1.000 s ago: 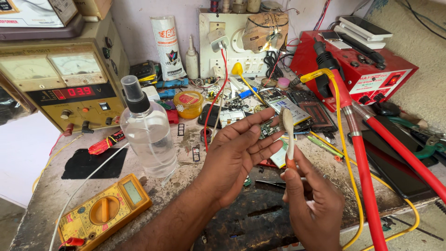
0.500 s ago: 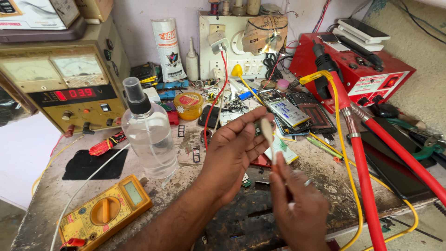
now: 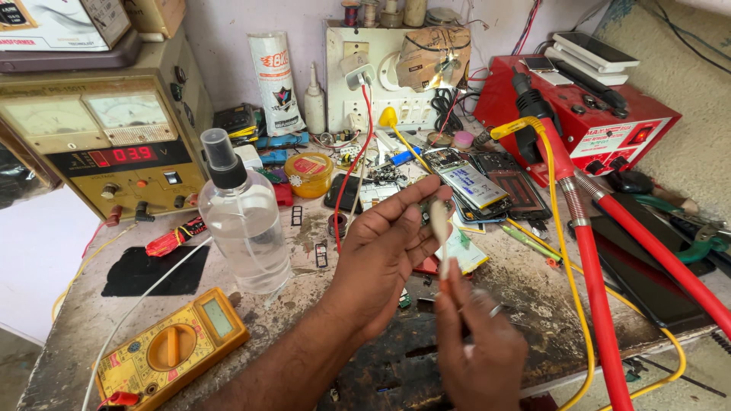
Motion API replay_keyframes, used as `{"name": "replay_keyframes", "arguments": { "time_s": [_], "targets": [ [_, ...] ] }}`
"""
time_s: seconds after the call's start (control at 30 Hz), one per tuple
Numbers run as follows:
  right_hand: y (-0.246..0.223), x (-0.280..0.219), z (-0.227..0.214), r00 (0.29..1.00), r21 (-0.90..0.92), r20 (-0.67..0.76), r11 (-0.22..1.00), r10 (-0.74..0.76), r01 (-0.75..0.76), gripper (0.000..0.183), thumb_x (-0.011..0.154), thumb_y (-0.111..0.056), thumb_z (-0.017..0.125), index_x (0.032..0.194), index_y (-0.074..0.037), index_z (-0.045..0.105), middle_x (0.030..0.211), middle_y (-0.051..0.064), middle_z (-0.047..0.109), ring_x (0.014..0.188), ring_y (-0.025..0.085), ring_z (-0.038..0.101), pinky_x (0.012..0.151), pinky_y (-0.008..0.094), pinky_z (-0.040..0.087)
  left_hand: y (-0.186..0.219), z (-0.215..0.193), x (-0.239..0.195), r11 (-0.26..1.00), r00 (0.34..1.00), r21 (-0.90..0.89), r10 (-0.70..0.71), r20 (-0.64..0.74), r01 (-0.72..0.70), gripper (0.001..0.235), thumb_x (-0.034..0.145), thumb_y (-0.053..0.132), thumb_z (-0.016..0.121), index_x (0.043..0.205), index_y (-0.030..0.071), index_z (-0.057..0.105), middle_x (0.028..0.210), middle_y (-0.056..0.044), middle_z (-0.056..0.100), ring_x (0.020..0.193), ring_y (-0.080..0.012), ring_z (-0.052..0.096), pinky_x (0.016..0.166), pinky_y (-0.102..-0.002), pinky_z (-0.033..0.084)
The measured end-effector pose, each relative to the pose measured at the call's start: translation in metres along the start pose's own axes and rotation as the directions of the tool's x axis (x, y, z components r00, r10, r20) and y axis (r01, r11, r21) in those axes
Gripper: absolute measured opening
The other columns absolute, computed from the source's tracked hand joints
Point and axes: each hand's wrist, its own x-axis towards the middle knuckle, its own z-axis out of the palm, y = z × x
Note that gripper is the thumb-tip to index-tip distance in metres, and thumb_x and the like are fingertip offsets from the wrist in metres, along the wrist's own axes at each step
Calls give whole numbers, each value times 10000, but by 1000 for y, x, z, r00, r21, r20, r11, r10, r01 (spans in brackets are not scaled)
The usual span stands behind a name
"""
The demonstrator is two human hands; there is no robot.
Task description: The person uses a hot air gun to heat a small circuit board and a disassembled smartphone, then wipes the phone's back cover with a toothbrush. They handle a battery and use tweezers and a soldering iron on the circuit board components.
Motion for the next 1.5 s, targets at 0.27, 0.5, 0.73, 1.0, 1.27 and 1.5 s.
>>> {"name": "replay_keyframes", "arguments": {
  "time_s": [0.27,0.5,0.73,1.0,1.27,1.5],
  "targets": [
    [2,4,1,999,-16,25,1000,24,-24,377,918,-79,701,1293,-39,696,881,125,768,682,141,741,587,286,552,-3,-2,1,1000,1000,14,-3,-21,3,404,1069,116,446,1445,0,540,1417,-133,627,1221,-199,628,1108,-385,487],
    [3,6,6,995,-68,60,994,85,-81,365,922,-89,700,1284,-49,705,859,138,771,643,178,741,585,325,550,-17,-6,3,1000,999,15,-5,-55,6,410,1063,118,427,1452,19,513,1415,-121,610,1253,-195,638,1089,-358,511],
    [5,1,14,995,-50,77,997,66,-63,372,905,-113,705,1272,-51,703,859,149,751,701,210,762,629,339,571,-27,-14,6,1000,980,10,24,-195,-22,423,1050,110,451,1449,-8,524,1352,-144,644,1226,-210,633,1047,-341,527],
    [9,0,20,995,-4,42,996,-90,90,344,943,-134,682,1275,-43,688,1033,193,755,925,305,775,754,373,594,-31,-23,15,996,961,-3,89,-262,-93,440,1021,62,493,1449,-42,492,1359,-152,640,1203,-191,651,1038,-317,541],
    [-10,12,13,996,-39,72,998,-55,58,335,977,-173,636,1291,-63,671,919,187,723,803,298,734,663,379,556,-30,-23,15,989,955,126,104,-280,-70,450,1010,39,503,1456,-22,501,1362,-159,646,1171,-206,650,998,-329,548],
    [-1,20,14,979,-78,142,988,144,-134,321,955,-167,674,1258,-67,713,816,178,746,665,242,746,602,369,551,-30,-24,16,995,971,94,35,-238,-13,432,1030,67,476,1450,-24,517,1308,-173,658,1170,-239,654,1028,-349,555]
  ]
}}
